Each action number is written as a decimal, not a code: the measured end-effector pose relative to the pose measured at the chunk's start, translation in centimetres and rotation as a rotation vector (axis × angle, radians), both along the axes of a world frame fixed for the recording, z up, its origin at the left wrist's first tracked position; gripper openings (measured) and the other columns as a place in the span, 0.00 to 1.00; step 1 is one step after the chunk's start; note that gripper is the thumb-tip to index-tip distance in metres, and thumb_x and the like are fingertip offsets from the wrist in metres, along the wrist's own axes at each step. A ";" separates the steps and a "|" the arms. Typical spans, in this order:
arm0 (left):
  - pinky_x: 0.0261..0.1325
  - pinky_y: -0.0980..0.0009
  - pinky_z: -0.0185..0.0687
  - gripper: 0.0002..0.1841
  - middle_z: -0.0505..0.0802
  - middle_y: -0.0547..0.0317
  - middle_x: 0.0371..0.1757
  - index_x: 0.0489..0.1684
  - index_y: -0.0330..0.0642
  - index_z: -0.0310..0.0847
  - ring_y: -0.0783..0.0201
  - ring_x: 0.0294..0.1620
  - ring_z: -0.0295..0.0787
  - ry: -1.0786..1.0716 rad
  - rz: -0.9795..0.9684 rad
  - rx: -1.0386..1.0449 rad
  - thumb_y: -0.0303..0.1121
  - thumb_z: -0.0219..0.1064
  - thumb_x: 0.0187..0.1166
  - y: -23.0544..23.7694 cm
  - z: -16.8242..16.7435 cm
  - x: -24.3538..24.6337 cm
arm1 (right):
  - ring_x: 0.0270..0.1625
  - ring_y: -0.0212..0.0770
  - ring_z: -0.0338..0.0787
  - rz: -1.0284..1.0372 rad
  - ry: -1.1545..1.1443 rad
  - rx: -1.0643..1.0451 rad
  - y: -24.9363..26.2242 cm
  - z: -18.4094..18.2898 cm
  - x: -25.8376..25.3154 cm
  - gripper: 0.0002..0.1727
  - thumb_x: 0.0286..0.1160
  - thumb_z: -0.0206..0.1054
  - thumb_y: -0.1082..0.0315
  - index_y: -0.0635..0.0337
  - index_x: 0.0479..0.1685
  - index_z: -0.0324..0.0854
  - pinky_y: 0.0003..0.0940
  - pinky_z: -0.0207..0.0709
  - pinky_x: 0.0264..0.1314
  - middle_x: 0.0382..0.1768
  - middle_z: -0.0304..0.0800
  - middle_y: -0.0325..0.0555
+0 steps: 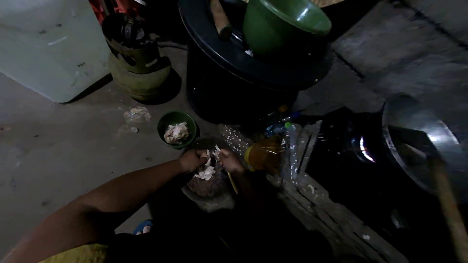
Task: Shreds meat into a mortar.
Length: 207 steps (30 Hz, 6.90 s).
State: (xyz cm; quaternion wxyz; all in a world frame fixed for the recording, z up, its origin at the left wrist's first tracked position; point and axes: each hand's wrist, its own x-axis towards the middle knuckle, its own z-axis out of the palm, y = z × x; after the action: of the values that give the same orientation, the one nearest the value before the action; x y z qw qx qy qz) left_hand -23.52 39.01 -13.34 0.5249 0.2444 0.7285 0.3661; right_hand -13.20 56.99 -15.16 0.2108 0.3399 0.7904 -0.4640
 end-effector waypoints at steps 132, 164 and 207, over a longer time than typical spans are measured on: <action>0.52 0.68 0.81 0.16 0.89 0.60 0.45 0.64 0.42 0.84 0.72 0.40 0.83 -0.129 0.171 0.028 0.41 0.61 0.90 0.1 -0.6 -1.1 | 0.31 0.29 0.81 -0.144 0.251 -0.230 -3.7 2.4 1.0 0.17 0.91 0.57 0.67 0.66 0.69 0.77 0.26 0.78 0.37 0.43 0.84 0.46; 0.54 0.64 0.83 0.14 0.88 0.50 0.51 0.64 0.36 0.81 0.65 0.45 0.85 -0.170 0.211 0.001 0.32 0.62 0.87 0.2 -0.2 -0.3 | 0.53 0.47 0.90 0.045 0.008 -0.003 -2.5 1.9 0.7 0.19 0.90 0.55 0.65 0.59 0.73 0.78 0.46 0.84 0.58 0.63 0.86 0.57; 0.32 0.76 0.78 0.08 0.87 0.61 0.35 0.54 0.38 0.81 0.72 0.27 0.80 -0.422 0.493 0.194 0.32 0.63 0.87 0.4 -1.5 -1.6 | 0.59 0.41 0.89 0.010 0.176 -0.036 -3.6 2.9 0.3 0.20 0.90 0.59 0.61 0.63 0.72 0.80 0.38 0.81 0.66 0.64 0.88 0.55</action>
State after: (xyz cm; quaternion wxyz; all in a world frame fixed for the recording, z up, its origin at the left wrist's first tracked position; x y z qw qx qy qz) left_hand -25.09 39.46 -14.87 0.5341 0.0286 0.6026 0.5923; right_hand -12.88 53.40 -12.26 0.1490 0.2900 0.7991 -0.5051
